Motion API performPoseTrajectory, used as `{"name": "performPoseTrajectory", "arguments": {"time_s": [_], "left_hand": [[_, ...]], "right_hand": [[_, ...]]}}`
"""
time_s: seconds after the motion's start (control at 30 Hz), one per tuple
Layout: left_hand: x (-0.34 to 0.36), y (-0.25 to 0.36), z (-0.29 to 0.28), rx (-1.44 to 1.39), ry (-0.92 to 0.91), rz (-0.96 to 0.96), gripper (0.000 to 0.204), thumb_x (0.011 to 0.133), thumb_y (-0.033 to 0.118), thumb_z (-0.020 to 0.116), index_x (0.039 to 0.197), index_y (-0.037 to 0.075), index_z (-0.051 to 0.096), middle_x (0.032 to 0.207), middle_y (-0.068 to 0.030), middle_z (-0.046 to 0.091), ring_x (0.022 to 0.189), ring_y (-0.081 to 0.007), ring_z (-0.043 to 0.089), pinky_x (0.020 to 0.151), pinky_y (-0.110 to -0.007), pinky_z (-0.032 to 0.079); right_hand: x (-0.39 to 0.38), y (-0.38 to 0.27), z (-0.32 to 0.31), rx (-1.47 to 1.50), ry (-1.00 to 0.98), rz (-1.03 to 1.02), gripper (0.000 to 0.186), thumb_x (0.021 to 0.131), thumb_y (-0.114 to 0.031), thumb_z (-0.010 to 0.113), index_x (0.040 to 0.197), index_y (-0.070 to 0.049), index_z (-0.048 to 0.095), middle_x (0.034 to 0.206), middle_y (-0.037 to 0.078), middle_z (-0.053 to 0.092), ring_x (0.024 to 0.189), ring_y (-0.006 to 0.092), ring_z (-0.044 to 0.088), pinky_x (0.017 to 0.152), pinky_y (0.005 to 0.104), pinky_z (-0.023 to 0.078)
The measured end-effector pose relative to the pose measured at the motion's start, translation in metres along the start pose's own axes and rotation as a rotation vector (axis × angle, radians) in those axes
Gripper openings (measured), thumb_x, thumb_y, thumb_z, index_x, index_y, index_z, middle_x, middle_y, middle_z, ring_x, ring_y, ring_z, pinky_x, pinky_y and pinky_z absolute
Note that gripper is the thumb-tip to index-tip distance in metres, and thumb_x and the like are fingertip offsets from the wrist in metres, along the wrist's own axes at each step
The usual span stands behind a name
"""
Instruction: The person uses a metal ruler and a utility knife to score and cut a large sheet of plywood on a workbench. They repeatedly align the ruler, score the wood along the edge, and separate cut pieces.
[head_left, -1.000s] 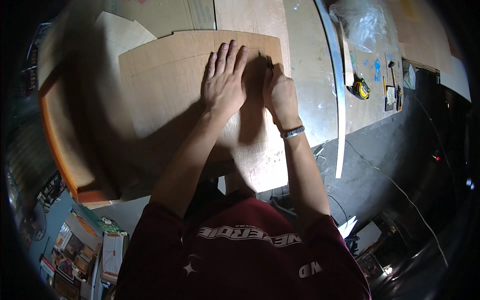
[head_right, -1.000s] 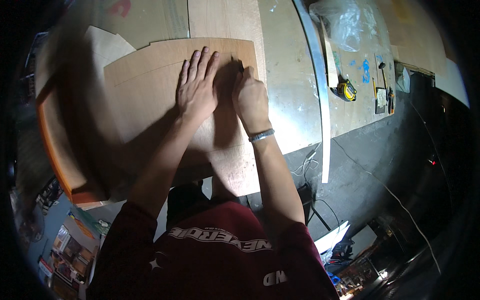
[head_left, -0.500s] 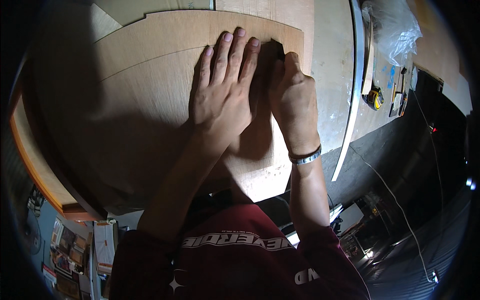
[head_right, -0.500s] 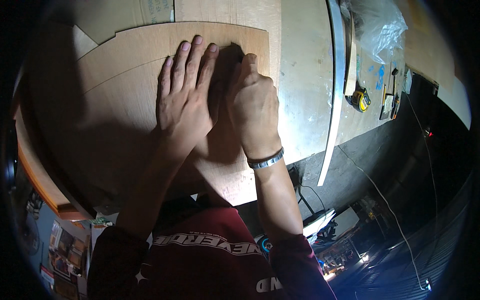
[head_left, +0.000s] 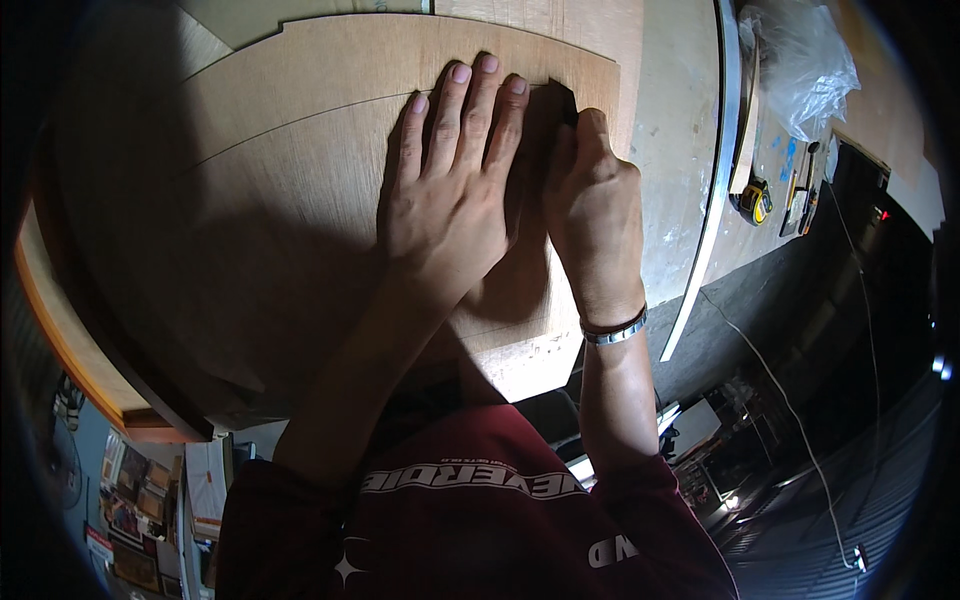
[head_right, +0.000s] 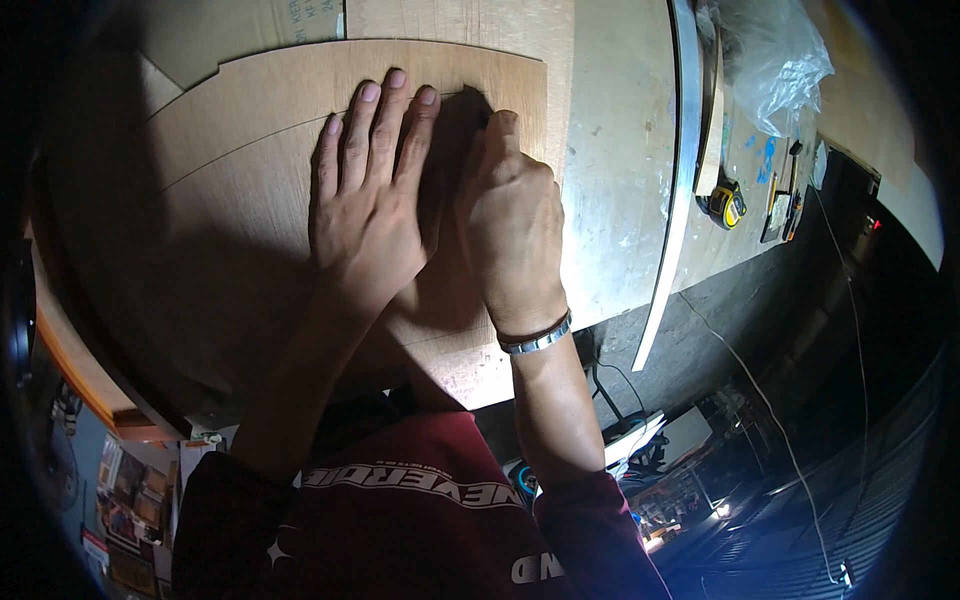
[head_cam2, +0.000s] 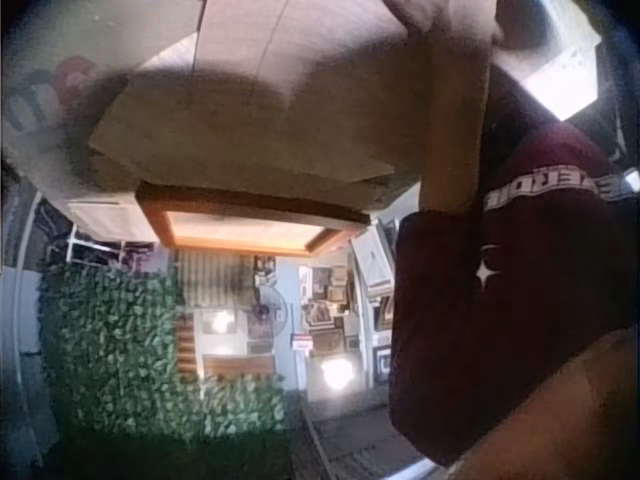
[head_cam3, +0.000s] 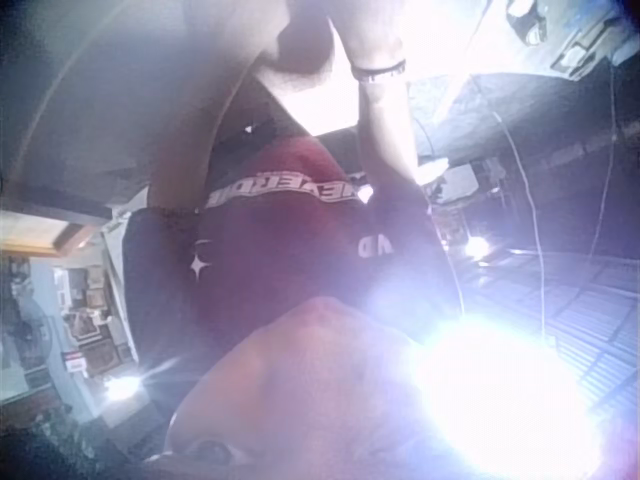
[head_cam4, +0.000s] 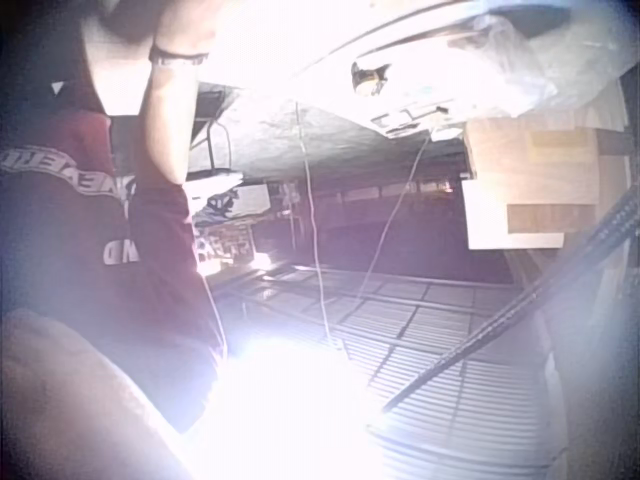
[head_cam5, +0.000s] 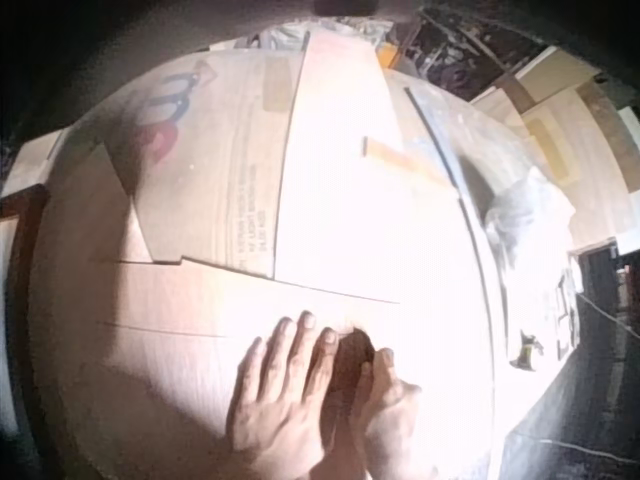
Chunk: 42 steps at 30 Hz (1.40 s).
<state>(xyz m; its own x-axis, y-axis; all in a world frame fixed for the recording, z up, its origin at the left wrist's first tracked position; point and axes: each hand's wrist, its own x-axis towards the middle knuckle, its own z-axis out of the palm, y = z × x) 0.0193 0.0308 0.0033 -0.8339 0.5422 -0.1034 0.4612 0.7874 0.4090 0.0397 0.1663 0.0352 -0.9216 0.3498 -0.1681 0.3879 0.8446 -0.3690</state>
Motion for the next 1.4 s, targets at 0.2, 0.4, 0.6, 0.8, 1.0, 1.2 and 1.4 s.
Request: {"name": "performPoseTrajectory", "arguments": {"time_s": [0.2,0.4,0.6,0.8,1.0,1.2,1.4], "left_hand": [[0.000,0.000,0.000,0.036,-0.026,-0.011,0.100,0.081,0.023,0.070,0.167,0.013,0.020,0.174,-0.0108,0.015,0.161,-0.0289,0.011,0.130,-0.049,0.006],[0.001,0.001,-0.007,0.058,-0.042,0.015,0.075,0.096,0.037,0.053,0.165,0.018,0.030,0.172,-0.0153,0.021,0.160,-0.0315,0.014,0.129,-0.051,0.002],[0.000,0.003,0.004,0.085,0.075,-0.030,0.059,0.108,0.043,0.039,0.162,0.020,0.037,0.170,-0.0125,0.028,0.158,-0.0300,0.020,0.128,-0.049,0.009],[0.001,0.005,0.007,0.081,0.075,-0.050,0.057,0.106,0.044,0.043,0.159,0.022,0.043,0.168,-0.0103,0.033,0.156,-0.0292,0.027,0.128,-0.048,0.010],[0.001,0.003,0.005,0.000,0.210,-0.039,0.056,0.104,0.041,0.049,0.157,0.021,0.046,0.165,-0.0116,0.038,0.152,-0.0294,0.036,0.126,-0.048,0.021],[0.000,0.000,0.010,-0.184,0.304,-0.017,0.064,0.099,0.033,0.059,0.160,0.024,0.041,0.165,-0.0117,0.038,0.152,-0.0296,0.035,0.125,-0.049,0.024],[0.003,0.002,0.014,0.219,0.201,-0.028,0.072,0.102,0.045,0.045,0.164,0.011,0.027,0.171,-0.0144,0.022,0.157,-0.0306,0.022,0.130,-0.047,0.011]], "right_hand": [[-0.002,0.003,0.003,-0.016,-0.014,0.011,0.015,0.107,-0.012,0.053,0.104,0.002,0.058,0.065,0.023,0.066,0.058,0.0342,0.072,0.044,0.0385,0.052],[-0.002,-0.003,0.000,-0.087,-0.057,0.055,0.013,0.106,-0.011,0.054,0.102,0.002,0.055,0.066,0.025,0.066,0.061,0.0365,0.072,0.045,0.0410,0.053],[0.006,-0.014,-0.017,-0.027,-0.110,-0.038,0.017,0.106,-0.012,0.053,0.095,0.001,0.050,0.065,0.025,0.064,0.062,0.0380,0.072,0.046,0.0432,0.053],[0.016,-0.014,-0.025,0.038,-0.242,0.001,0.006,0.096,0.003,0.054,0.092,0.004,0.051,0.071,0.029,0.067,0.071,0.0433,0.073,0.054,0.0455,0.060],[0.012,-0.012,-0.028,0.100,-0.263,-0.010,0.008,0.096,0.002,0.056,0.092,0.004,0.049,0.070,0.029,0.066,0.072,0.0425,0.074,0.054,0.0438,0.060],[-0.006,0.003,-0.022,0.005,-0.271,-0.076,0.008,0.094,0.003,0.055,0.093,0.005,0.048,0.066,0.029,0.064,0.068,0.0431,0.072,0.053,0.0445,0.058],[-0.035,0.004,-0.021,-0.004,-0.303,-0.007,0.007,0.096,0.001,0.053,0.093,0.004,0.048,0.066,0.030,0.063,0.068,0.0448,0.071,0.052,0.0472,0.057]]}}
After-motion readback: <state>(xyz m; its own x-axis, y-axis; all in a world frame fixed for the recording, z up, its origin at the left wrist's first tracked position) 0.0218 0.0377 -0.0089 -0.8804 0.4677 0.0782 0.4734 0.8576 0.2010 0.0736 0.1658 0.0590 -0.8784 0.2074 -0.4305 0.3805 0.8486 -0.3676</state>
